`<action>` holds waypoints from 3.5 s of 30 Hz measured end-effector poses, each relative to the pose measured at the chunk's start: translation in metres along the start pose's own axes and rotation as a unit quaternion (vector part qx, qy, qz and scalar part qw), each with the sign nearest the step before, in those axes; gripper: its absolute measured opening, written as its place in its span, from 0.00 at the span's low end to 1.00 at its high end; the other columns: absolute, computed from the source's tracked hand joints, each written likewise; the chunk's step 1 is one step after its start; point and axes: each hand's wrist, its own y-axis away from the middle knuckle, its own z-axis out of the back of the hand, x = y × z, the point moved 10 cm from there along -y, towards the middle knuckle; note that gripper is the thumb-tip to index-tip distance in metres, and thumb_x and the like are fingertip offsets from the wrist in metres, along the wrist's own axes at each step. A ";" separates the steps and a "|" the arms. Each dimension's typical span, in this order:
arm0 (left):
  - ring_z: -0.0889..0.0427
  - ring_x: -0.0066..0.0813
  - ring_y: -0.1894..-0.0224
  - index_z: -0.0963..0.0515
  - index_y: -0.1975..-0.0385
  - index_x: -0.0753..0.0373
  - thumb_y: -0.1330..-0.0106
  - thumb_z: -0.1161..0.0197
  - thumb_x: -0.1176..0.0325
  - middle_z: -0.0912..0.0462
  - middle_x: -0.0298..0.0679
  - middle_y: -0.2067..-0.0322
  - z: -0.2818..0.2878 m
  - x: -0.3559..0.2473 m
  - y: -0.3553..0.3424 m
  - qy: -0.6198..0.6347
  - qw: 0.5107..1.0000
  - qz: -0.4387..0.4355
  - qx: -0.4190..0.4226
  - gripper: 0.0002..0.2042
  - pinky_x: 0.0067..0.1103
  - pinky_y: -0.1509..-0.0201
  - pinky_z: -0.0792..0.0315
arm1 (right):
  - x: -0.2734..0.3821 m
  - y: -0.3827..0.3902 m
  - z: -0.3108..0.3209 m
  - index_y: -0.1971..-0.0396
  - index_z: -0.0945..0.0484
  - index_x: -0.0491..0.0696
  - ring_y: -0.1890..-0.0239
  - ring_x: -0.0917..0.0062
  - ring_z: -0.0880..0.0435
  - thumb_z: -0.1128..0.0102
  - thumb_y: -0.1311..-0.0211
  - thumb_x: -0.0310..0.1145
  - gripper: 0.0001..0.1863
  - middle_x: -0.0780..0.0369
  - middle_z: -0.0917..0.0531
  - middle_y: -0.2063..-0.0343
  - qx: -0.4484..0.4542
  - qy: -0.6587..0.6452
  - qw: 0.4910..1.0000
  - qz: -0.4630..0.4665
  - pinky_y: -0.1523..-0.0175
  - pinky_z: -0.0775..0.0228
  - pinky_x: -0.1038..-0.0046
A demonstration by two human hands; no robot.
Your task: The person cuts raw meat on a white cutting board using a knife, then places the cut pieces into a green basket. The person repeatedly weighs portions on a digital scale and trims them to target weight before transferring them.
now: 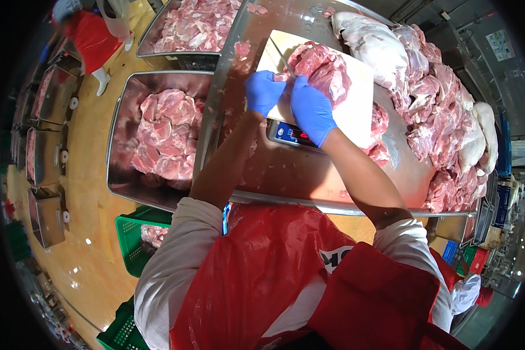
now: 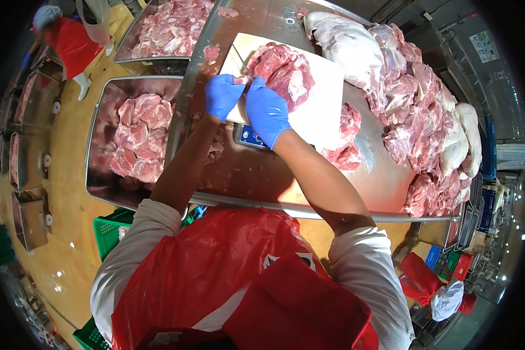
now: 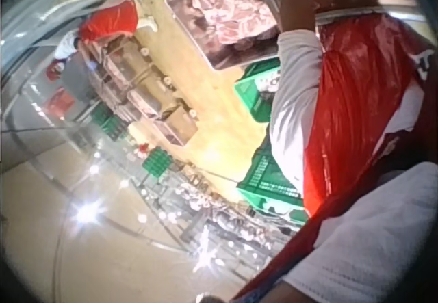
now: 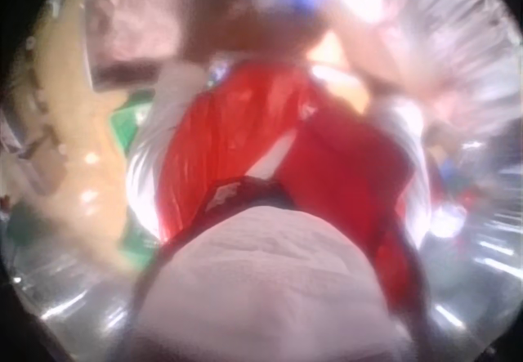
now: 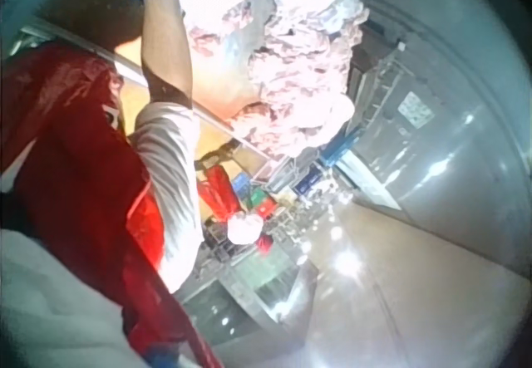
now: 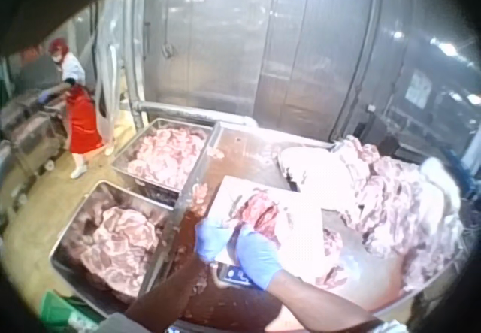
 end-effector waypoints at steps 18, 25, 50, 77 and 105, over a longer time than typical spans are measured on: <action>0.16 0.45 0.71 0.17 0.66 0.63 0.44 0.35 0.66 0.16 0.45 0.73 0.033 -0.013 0.034 -0.017 0.995 -0.096 -0.007 0.09 0.31 0.66 0.22 | -0.083 0.110 0.027 0.56 0.36 0.42 0.70 0.45 0.16 0.60 0.24 0.35 0.11 0.44 0.18 0.71 0.169 0.077 0.983 -0.001 0.67 0.25 0.47; 0.18 0.49 0.75 0.25 0.82 0.65 0.46 0.36 0.68 0.20 0.50 0.80 0.003 -0.032 0.045 -0.121 0.990 -0.029 -0.070 0.09 0.35 0.69 0.25 | -0.013 0.013 -0.007 0.59 0.31 0.37 0.69 0.48 0.14 0.49 0.32 0.33 0.13 0.45 0.16 0.73 0.044 0.001 0.998 0.045 0.65 0.21 0.52; 0.19 0.28 0.64 0.21 0.55 0.66 0.35 0.34 0.58 0.16 0.40 0.65 0.174 -0.051 -0.214 -0.012 0.998 0.058 0.019 0.18 0.27 0.63 0.24 | -0.190 0.178 0.018 0.60 0.31 0.43 0.79 0.65 0.19 0.49 0.25 0.33 0.08 0.54 0.22 0.79 -0.095 -0.291 0.942 -0.136 0.75 0.29 0.64; 0.21 0.31 0.58 0.29 0.49 0.68 0.38 0.29 0.63 0.21 0.48 0.62 -0.028 -0.019 0.013 0.083 0.996 0.028 0.009 0.23 0.29 0.52 0.26 | -0.224 0.031 0.057 0.55 0.25 0.41 0.68 0.82 0.22 0.45 0.26 0.38 0.14 0.64 0.20 0.66 -0.191 -0.596 0.752 -0.204 0.64 0.25 0.77; 0.24 0.16 0.76 0.18 0.79 0.66 0.46 0.31 0.69 0.19 0.33 0.82 -0.039 -0.081 -0.050 -0.048 0.981 -0.032 0.187 0.07 0.20 0.70 0.27 | -0.081 0.004 0.022 0.68 0.26 0.40 0.81 0.79 0.24 0.52 0.30 0.34 0.13 0.61 0.22 0.80 0.305 -0.331 0.887 -0.098 0.74 0.27 0.73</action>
